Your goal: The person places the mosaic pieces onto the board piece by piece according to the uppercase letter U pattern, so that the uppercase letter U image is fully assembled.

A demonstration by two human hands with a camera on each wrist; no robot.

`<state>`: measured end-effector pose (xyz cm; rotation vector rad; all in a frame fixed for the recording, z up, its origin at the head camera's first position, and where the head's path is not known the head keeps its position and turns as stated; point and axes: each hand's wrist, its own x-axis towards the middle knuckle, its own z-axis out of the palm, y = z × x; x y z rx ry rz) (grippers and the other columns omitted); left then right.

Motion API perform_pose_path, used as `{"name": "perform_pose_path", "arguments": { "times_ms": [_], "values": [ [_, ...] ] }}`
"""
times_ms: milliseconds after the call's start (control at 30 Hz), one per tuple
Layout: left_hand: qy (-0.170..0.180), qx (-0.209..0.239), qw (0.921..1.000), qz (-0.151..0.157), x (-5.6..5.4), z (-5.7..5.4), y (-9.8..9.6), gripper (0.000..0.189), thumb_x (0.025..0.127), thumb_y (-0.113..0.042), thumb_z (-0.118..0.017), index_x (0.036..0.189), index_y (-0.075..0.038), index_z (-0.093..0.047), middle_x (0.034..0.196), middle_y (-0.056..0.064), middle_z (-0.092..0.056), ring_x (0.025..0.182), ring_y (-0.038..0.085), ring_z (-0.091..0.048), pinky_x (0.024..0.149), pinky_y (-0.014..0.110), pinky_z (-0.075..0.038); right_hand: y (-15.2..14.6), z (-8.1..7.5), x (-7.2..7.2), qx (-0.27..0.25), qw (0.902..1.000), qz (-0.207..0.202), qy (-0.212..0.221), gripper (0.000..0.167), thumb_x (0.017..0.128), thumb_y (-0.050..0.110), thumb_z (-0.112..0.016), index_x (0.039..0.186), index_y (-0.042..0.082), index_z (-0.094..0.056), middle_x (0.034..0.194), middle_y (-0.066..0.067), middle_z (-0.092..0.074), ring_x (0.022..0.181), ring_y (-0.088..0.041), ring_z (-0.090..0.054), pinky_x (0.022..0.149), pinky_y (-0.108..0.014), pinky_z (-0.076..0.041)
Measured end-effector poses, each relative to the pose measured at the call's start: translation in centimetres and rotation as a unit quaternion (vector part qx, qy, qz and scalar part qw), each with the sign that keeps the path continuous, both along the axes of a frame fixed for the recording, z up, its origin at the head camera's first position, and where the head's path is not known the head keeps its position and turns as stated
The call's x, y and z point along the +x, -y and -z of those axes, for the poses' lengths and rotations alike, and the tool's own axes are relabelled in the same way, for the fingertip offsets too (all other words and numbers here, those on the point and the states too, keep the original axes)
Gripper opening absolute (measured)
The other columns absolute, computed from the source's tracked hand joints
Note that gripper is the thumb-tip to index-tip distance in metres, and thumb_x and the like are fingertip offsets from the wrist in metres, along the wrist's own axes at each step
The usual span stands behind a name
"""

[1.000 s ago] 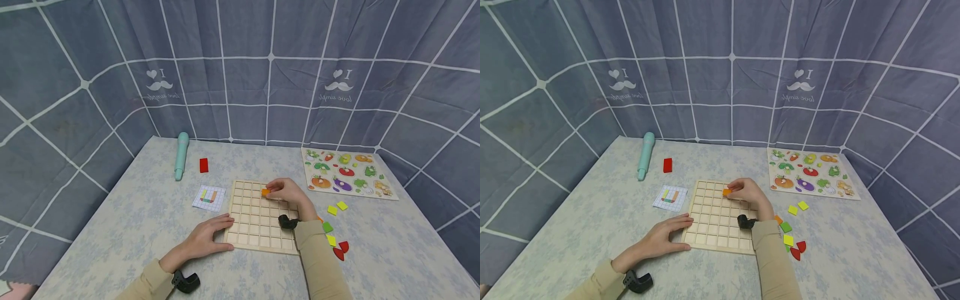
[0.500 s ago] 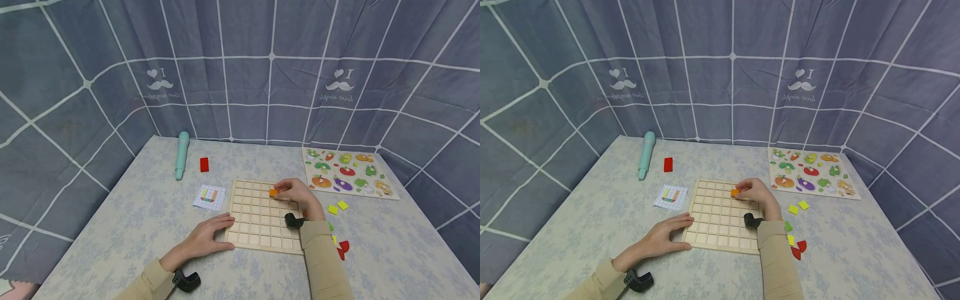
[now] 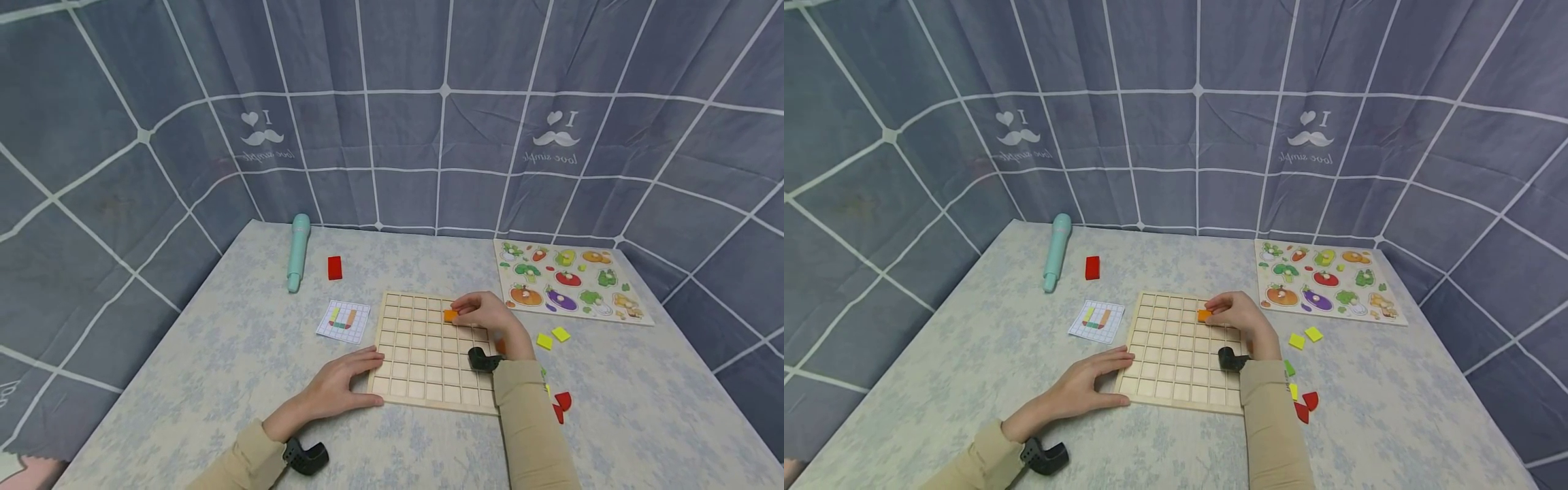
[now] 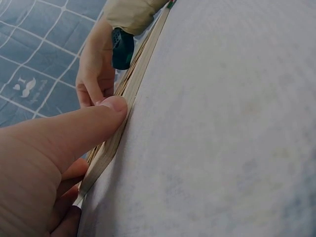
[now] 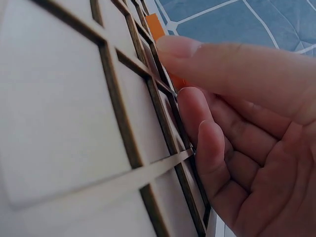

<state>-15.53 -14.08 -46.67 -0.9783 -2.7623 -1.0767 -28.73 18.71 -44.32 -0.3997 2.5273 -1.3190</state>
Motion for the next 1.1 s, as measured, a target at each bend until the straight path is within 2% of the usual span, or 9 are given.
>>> {"name": "perform_pose_path", "arguments": {
  "times_ms": [700,1100],
  "values": [
    [-0.008,-0.007,0.9999,0.000,-0.07,0.06,-0.03,0.066,0.079,-0.047,-0.072,0.129,-0.006,-0.058,0.136,0.006,-0.051,0.131,0.021,-0.041,0.103,0.042,-0.039,0.30,0.07,0.23,0.003,0.9999,0.016,-0.006,0.032,0.077,0.009,-0.077,0.107,0.000,-0.068,0.090,-0.007,-0.064,0.083,-0.021,-0.059,0.071,-0.032,-0.050],
    [-0.006,-0.007,1.0000,0.000,0.05,-0.14,-0.01,0.065,0.078,-0.045,-0.073,0.129,-0.006,-0.058,0.136,0.006,-0.052,0.131,0.021,-0.041,0.103,0.042,-0.038,0.48,0.08,0.39,0.000,0.9998,0.017,-0.013,0.032,0.077,0.011,-0.077,0.106,0.002,-0.068,0.091,-0.006,-0.063,0.084,-0.021,-0.057,0.074,-0.034,-0.049]
  ]
}}
